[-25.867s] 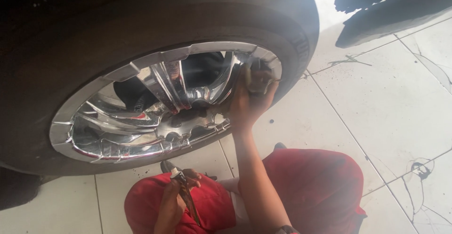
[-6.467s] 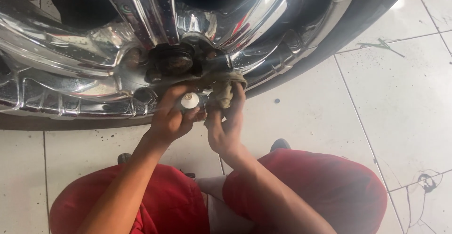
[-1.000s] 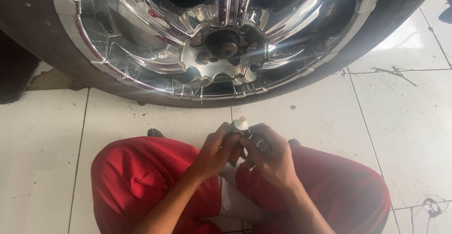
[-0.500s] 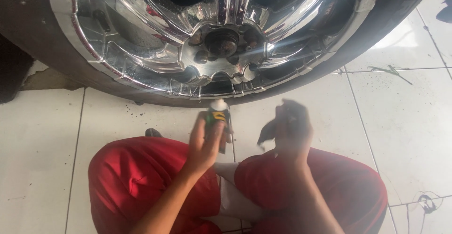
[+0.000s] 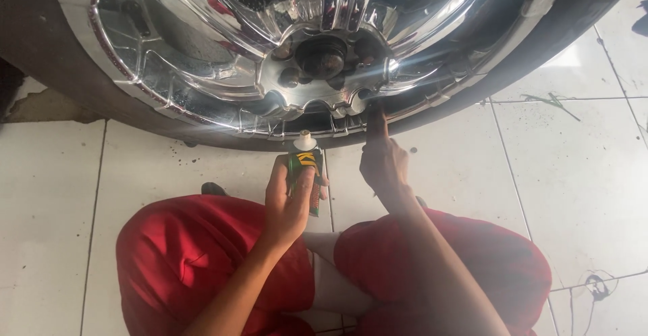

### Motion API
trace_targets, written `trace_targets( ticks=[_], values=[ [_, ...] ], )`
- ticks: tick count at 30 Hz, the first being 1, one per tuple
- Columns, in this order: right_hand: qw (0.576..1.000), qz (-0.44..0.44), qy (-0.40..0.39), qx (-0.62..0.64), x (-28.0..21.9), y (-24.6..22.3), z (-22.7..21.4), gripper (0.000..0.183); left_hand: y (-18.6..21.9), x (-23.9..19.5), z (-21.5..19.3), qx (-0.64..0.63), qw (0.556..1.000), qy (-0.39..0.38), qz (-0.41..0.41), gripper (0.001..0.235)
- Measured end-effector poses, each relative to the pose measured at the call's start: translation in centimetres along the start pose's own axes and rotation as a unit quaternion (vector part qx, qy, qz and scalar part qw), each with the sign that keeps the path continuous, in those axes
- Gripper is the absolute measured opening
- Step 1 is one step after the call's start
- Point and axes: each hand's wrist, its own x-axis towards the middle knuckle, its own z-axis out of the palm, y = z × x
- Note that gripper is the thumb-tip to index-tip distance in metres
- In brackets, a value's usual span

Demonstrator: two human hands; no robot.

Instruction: The person sits on the floor and cleans a chrome car wheel. They apply a cleaning liquid from a tube onto a cloth and wipe the wheel's surface, then apply the liquid directly to the wheel and rub it in with their fingers.

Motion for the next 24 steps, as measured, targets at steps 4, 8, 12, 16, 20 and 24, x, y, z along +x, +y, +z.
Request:
trace_targets(
  ticks=[4, 8, 12, 16, 20, 24],
  values=[
    [0.986, -0.141, 0.08, 0.038, -0.7, 0.7, -0.1, 0.087, -0.1, 0.1, -0.1, -0.006, 1.0, -0.006, 0.02, 0.018],
    [0.977, -0.128, 0.072, 0.152, -1.8, 1.5, 0.0, 0.059, 0.4, 0.0, 0.0, -0.002, 1.0, -0.006, 0.007, 0.019],
    [0.938, 0.187, -0.024, 0.292, -3.2, -0.7, -3.6, 0.067, 0.1, -0.1, -0.2, -0.019, 0.999, 0.004, 0.027, 0.019],
    [0.833, -0.195, 0.426, 0.294, -1.5, 2.8, -1.6, 0.015, 0.7, -0.2, -0.6, -0.044, 0.998, 0.016, 0.038, 0.02],
    [0.832, -0.292, 0.472, -0.014, -0.6, -0.7, -4.0, 0.035, 1.0, -0.1, -0.9, -0.023, 0.999, 0.018, 0.017, 0.021],
    [0.892, -0.291, 0.331, 0.098, 1.3, 2.2, -1.2, 0.041, 1.3, -0.2, -1.6, -0.063, 0.997, 0.016, 0.046, 0.021]
  ],
)
